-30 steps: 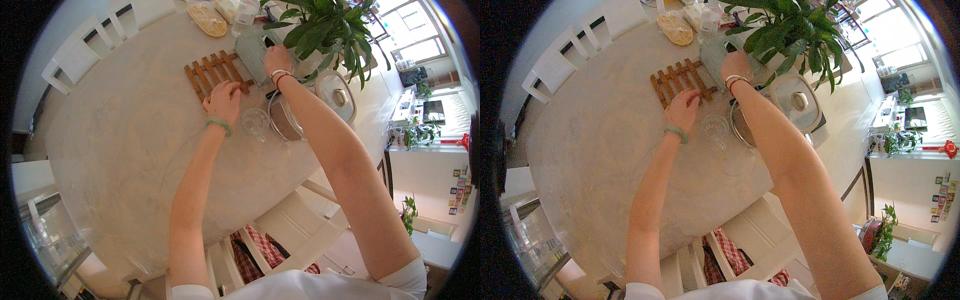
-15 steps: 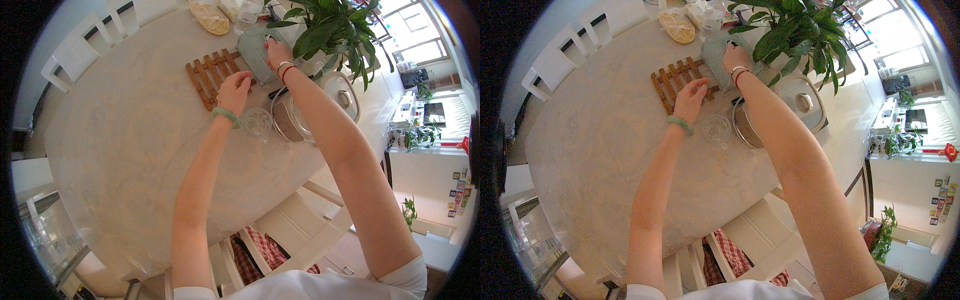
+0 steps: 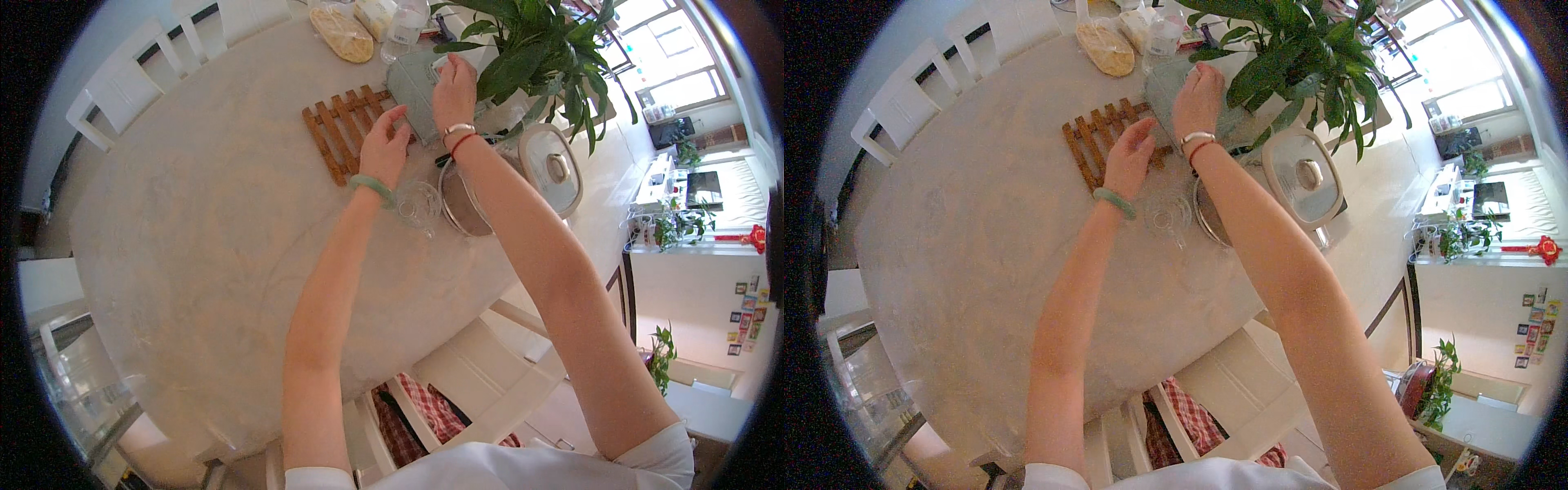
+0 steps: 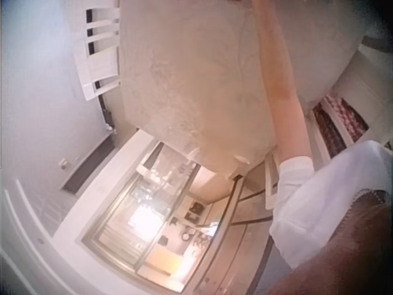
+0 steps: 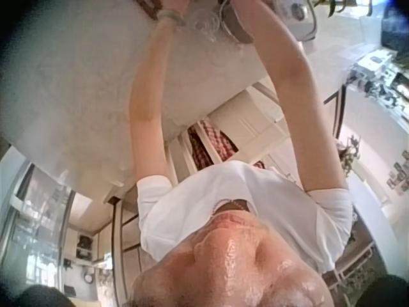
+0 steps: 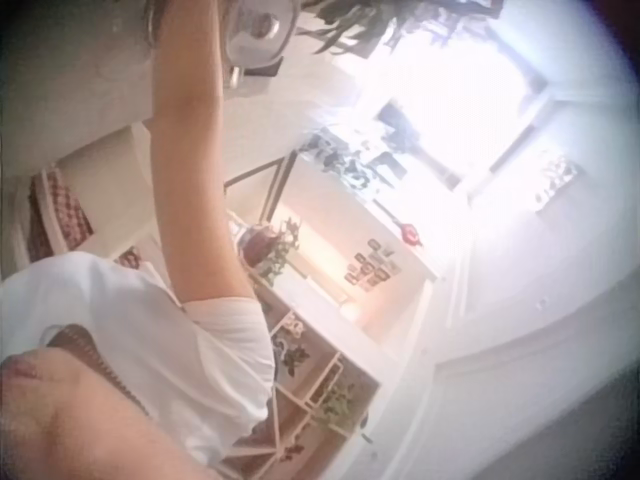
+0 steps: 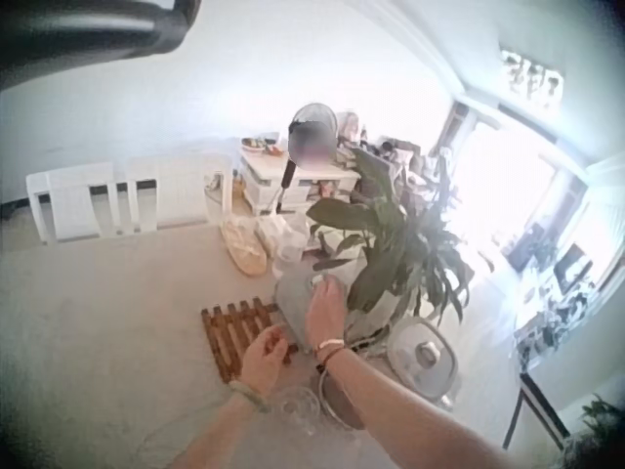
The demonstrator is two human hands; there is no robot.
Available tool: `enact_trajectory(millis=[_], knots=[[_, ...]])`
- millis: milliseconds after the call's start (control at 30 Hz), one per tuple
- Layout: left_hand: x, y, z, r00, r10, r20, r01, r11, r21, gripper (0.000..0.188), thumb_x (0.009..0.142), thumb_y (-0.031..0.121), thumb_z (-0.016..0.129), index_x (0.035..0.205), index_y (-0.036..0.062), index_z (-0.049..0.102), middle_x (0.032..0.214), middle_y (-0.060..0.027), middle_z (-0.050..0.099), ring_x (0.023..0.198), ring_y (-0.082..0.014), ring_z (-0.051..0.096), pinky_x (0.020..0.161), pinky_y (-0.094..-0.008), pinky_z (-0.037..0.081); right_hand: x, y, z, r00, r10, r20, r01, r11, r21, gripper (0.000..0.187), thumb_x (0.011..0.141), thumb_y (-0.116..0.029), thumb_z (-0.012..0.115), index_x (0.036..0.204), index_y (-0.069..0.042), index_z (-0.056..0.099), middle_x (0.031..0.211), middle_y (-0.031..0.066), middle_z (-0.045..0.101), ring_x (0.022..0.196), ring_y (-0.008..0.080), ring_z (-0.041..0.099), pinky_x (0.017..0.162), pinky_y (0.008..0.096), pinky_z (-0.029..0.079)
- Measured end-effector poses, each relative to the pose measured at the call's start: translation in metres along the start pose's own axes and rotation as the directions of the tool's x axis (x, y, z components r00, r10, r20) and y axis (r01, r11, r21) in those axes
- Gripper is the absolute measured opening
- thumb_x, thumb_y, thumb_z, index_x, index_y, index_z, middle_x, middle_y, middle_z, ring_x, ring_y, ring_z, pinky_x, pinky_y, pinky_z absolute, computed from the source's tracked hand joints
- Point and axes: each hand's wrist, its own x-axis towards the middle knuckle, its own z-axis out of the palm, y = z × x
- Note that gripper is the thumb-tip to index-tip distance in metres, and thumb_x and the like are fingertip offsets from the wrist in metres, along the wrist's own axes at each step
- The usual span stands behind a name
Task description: The person retrieves a bowl of rice and a wrapped container from the refrigerator and places them on a kitchen counter. They then move to a dining table to arrange a wooden rack and a water bottle. Finally, they organize various items on a multi-tiered shelving unit, including a pink case, a small box, and a potted plant.
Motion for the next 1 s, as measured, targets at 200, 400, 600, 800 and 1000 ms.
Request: enact_trajectory(millis=[200,400,600,800,1000], knots=[[0.005,0.005,0.009,0.987,0.158,-0.041,-0.163,0.977,-0.139,0.051,0.097,0.017,0.051,0.145,0.0065,0.037,0.14,-0.0108,0.047,0.125,-0.0176,0.045,0.103,-0.028,0.037,-0.016,-0.02,-0.019,0.997,0.056,0.057,-0.059,0.997,0.055,0.035,0.096,-0.021,0.043,0.118,0.003,0.056,0.121,0.0202,0.056,0.109,0.0361,0.053,0.097,0.0412,0.041],[-0.002,0.03,-0.006,0.998,-0.025,-0.059,-0.006,0.878,-0.478,0.053,0.102,0.028,0.045,0.146,0.0003,0.033,0.15,-0.0114,0.036,0.138,-0.0211,0.034,0.109,-0.0287,0.03,-0.033,-0.05,-0.007,0.801,0.396,0.45,-0.597,0.592,0.541,0.043,0.093,-0.028,0.056,0.127,-0.001,0.052,0.122,0.0087,0.055,0.097,0.0194,0.057,0.078,0.0331,0.05],[-0.014,0.01,-0.031,0.996,-0.078,-0.034,0.061,0.93,-0.361,0.059,0.099,0.044,0.046,0.148,0.0129,0.034,0.151,-0.0052,0.036,0.139,-0.0195,0.032,0.111,-0.0342,0.028,0.025,-0.038,0.02,0.949,0.15,0.277,-0.217,0.949,0.23,0.059,0.086,-0.031,0.065,0.131,0.002,0.047,0.127,0.0178,0.055,0.108,0.0317,0.057,0.088,0.0373,0.047],[-0.036,0.023,-0.049,0.994,-0.107,-0.038,0.091,0.949,-0.301,0.058,0.099,0.046,0.047,0.148,0.0161,0.036,0.149,-0.0062,0.039,0.138,-0.0195,0.034,0.11,-0.0341,0.029,0.109,0.009,0.09,0.995,0.0,-0.104,0.013,0.992,0.122,0.05,0.081,-0.035,0.071,0.11,0.004,0.058,0.104,0.0229,0.065,0.099,0.0332,0.063,0.088,0.041,0.048],[-0.04,0.011,-0.056,0.994,-0.078,-0.08,0.047,0.94,-0.338,0.056,0.099,0.045,0.049,0.145,0.0155,0.04,0.145,-0.004,0.043,0.132,-0.0185,0.04,0.106,-0.0328,0.032,0.186,0.055,0.129,0.979,-0.159,0.132,0.168,0.984,-0.059,0.065,0.078,-0.044,0.072,0.124,-0.002,0.056,0.12,0.0231,0.061,0.111,0.0338,0.06,0.095,0.0422,0.045]])
